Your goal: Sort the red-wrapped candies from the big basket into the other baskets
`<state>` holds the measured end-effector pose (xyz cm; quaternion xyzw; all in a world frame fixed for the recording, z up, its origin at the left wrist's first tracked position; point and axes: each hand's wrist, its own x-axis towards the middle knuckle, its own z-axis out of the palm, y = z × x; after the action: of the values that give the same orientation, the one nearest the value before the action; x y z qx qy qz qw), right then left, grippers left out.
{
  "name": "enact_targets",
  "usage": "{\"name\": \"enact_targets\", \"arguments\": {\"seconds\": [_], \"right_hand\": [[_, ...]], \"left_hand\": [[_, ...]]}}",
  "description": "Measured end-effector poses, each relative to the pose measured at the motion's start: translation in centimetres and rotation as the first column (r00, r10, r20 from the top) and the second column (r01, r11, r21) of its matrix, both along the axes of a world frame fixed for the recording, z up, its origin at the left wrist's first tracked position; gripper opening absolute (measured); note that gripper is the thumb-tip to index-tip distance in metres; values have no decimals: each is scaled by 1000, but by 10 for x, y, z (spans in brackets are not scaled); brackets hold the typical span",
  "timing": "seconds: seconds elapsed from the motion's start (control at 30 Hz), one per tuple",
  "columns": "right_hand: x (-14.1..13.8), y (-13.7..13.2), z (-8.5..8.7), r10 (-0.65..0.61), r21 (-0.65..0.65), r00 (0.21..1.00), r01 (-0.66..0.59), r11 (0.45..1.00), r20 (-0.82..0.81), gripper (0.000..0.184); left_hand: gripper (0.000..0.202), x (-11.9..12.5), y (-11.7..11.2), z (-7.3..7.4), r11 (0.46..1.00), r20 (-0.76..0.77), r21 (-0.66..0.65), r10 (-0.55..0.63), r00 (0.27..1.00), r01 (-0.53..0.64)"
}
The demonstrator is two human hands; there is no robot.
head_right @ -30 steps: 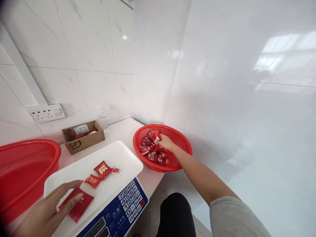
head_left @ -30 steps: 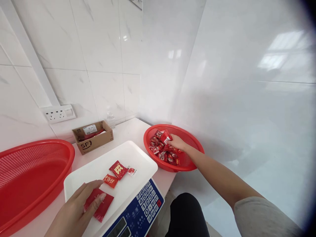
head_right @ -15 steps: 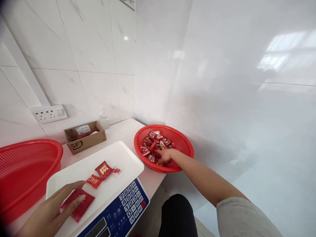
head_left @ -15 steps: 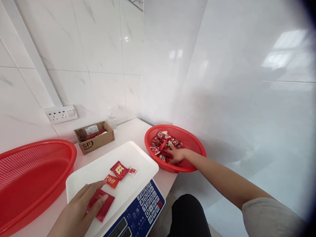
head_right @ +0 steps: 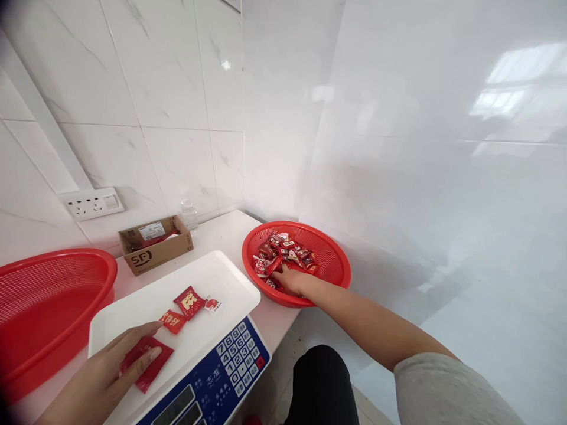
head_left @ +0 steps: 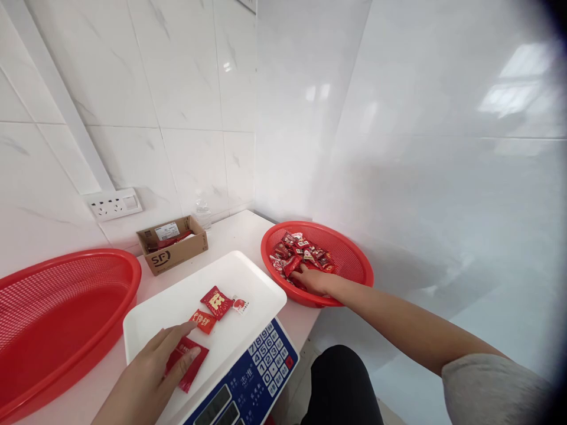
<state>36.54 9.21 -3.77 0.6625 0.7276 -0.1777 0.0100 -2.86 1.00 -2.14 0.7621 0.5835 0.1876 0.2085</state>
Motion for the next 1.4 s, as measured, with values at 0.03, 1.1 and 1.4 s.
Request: {"name": "enact_targets", "arguments": {"seconds": [0.03,1.1,1.4], "right_hand": [[0,1,1,15,-6,1000,-15,1000,3,50],[-120,-40,70,284,327,709,-79,942,-645,29],[-162,-53,41,624,419,725,-490,764,-290,54]], "left_hand": [[42,0,0,0,1000,-5,-7,6,1000,-6],[35,9,-15,30,1000,22,4,9,1000,-10],[50,12,-18,21,988,-29,61,-140,990,141]]}}
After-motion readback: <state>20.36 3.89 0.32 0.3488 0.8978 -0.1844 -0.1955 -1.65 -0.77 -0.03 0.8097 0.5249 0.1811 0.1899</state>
